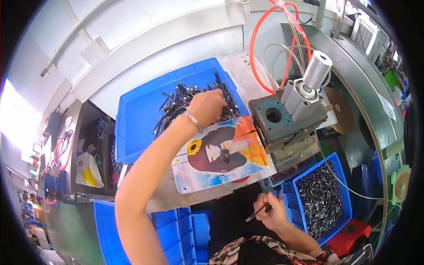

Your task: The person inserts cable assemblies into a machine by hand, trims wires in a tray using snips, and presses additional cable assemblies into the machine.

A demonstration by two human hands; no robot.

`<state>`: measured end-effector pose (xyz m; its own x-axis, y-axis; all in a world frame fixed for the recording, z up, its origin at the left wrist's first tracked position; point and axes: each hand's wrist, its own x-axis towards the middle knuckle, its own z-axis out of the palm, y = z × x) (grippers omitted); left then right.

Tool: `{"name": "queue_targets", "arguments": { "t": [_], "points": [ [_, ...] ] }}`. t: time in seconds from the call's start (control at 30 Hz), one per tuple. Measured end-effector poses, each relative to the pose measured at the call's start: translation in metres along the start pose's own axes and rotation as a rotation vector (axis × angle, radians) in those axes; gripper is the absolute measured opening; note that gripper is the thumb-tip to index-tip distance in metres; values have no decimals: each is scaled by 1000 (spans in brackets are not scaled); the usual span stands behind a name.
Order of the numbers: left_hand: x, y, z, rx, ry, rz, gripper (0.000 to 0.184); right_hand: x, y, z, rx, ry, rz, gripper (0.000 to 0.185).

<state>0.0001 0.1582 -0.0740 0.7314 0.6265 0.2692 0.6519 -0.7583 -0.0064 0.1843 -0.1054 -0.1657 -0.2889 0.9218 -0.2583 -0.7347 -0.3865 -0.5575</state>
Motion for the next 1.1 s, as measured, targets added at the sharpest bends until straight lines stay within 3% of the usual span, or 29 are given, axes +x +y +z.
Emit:
{"name": "queue_targets", "arguments": {
  "t": [0.13,0.33,0.5,0.63,0.87,1.1],
  "points": [
    [23,-30,21,179,-156,36,9,-1,-3,2,43,103,-11,33],
    [35,-43,29,193,-182,126,11,2,-5,-7,13,56,6,35],
    [34,-45,27,42,56,100,9,0,-7,-4,-2,85,6,36],
    [23,-10,-12,-157,216,-3,11,-5,-4,-14,48,68,3,31],
    [-21,57,-33,-250,-95,-46,16,-11,2,-19,70,65,65,25],
    [0,71,-21,-386,-118,-38,12,-17,4,-17,53,51,31,26]
  ]
}}
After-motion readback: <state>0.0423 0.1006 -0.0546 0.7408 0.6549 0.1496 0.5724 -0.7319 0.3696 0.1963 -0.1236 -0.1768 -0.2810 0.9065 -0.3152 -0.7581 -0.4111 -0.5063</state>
